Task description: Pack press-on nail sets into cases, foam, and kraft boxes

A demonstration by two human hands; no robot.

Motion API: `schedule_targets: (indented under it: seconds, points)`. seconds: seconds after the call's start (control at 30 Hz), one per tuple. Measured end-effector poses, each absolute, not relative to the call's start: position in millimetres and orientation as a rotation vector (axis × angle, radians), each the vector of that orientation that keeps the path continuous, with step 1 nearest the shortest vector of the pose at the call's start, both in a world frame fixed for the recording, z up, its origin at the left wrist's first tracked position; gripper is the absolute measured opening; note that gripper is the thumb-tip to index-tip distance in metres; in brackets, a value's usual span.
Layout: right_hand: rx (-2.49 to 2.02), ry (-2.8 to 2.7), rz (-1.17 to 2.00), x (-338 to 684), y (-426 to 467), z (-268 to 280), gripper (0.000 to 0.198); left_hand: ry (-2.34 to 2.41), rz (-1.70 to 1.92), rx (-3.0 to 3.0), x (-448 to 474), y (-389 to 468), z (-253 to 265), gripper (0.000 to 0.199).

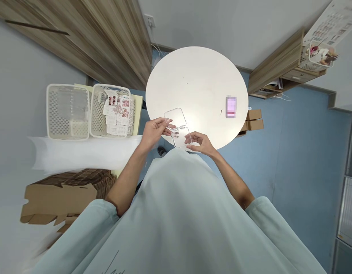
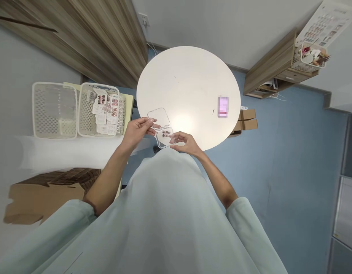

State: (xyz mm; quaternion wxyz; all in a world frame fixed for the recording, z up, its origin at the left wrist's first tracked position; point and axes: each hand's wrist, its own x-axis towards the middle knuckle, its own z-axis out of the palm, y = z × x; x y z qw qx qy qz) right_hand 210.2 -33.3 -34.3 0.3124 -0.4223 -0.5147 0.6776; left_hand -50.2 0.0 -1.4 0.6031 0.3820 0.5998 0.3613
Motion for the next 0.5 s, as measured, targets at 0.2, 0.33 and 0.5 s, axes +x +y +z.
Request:
schedule_targets:
  seconds: [0.2,0.33,0.5]
  points:
    - [-1.209,-1.41,1.775,196.9,-31.4,-37.1,0.044,1.382,0.893,0.792,-59.4,-8.1,-6.1,0.06]
    - [-1.267,-1.55,1.752,187.1,-22.6,-63.0,0.041,1.432,0.969,0.664,-78.0,-23.5,-13.8,0.06]
    - [-1.628,-1.9,1.503,167.1,-1.9,-130.7,0.039,1.575,1.038,0.569,-116.9,-53.0,-20.5,0.061]
